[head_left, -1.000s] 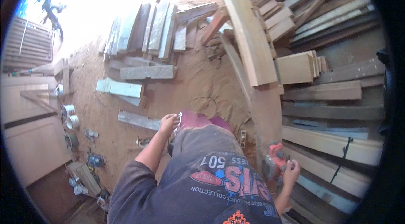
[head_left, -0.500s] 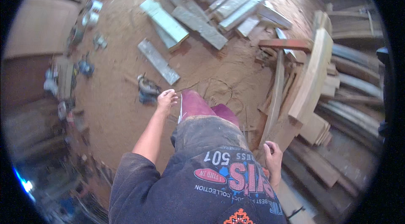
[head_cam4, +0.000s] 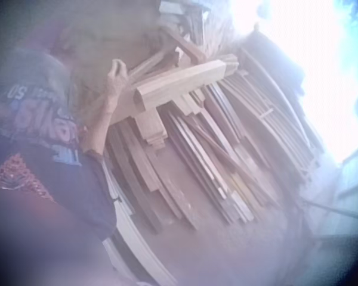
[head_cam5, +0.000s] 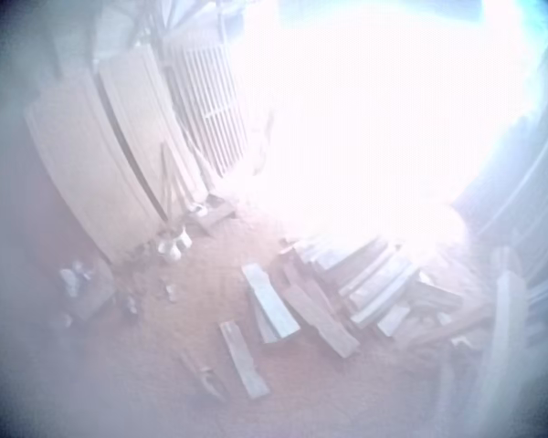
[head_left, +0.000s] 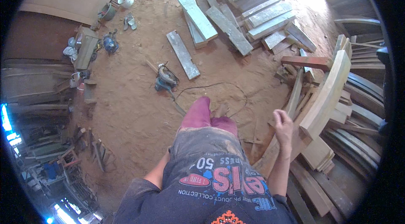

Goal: The person planes a wooden plank with a hand planer, measures it with a metal ruler, and cuts it with a circular saw. The person handles the plank, planer, ruler, and saw throughout the sequence.

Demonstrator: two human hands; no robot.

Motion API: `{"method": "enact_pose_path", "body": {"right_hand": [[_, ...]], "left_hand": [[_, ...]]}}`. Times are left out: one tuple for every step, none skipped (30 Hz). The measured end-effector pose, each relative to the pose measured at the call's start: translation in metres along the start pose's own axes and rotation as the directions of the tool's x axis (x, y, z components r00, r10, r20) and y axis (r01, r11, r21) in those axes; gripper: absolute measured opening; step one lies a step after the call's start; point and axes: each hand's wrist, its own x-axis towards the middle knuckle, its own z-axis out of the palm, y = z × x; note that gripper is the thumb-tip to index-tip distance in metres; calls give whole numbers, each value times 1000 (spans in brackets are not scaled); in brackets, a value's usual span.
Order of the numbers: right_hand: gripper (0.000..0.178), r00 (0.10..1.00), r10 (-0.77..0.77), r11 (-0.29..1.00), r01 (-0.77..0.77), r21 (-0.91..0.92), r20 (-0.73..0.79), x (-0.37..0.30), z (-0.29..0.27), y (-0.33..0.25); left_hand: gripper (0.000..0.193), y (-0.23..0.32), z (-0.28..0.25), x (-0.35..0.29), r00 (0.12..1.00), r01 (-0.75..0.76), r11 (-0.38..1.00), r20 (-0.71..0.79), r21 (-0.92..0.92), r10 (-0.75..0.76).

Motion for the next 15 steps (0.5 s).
{"method": "enact_pose_path", "body": {"right_hand": [[21, 998, 59, 997, -57, -48, 38, -8, 14, 1], [20, 994, -36, 998, 41, -49, 100, -19, 28, 2], [20, 986, -33, 996, 47, -82, 163, -30, 44, 2], [21, 972, -22, 998, 35, -50, 233, -41, 58, 1], [23, 949, 51, 998, -35, -57, 310, -49, 70, -1], [23, 936, 41, 998, -23, -55, 349, -55, 81, -2], [23, 917, 66, 996, -39, -76, 393, -61, 91, -3], [24, 894, 94, 993, -56, -100, 437, -64, 99, -3], [24, 901, 75, 995, -37, -96, 428, -65, 106, -3], [24, 906, 55, 996, -18, -91, 419, -62, 116, -4], [24, 909, 66, 994, -24, -108, 410, -61, 125, -3], [25, 894, 122, 987, -65, -146, 430, -54, 131, -2], [25, 913, 113, 989, -64, -135, 392, -48, 137, 0], [26, 926, 121, 987, -74, -145, 357, -42, 145, 2], [26, 935, 142, 983, -94, -160, 325, -36, 153, 4]], "left_hand": [[72, 0, -4, 5, 998, 61, 981, 12, -186, -60], [78, 5, -9, 13, 989, 149, 876, 82, -458, -126], [84, 17, -17, 25, 984, 176, 866, 73, -467, -160], [90, 32, -26, 33, 974, 227, 820, 100, -526, -205], [94, 50, -38, 41, 952, 297, 805, 97, -514, -289], [92, 69, -46, 43, 969, 243, 866, 148, -437, -197], [90, 86, -52, 40, 972, 208, 919, 180, -336, -154], [88, 102, -58, 32, 963, 213, 948, 217, -236, -162], [96, 115, -63, 20, 977, 150, 984, 164, -94, -133], [104, 125, -69, 8, 984, 135, 990, 108, 49, -140], [112, 131, -77, -2, 991, 116, 972, 41, 203, -127], [118, 135, -87, -9, 988, 132, 961, 52, 244, -148], [124, 136, -96, -12, 987, 130, 949, 52, 288, -151], [129, 133, -105, -11, 987, 135, 933, 42, 335, -157], [130, 128, -114, -8, 986, 134, 937, 51, 322, -158]]}}
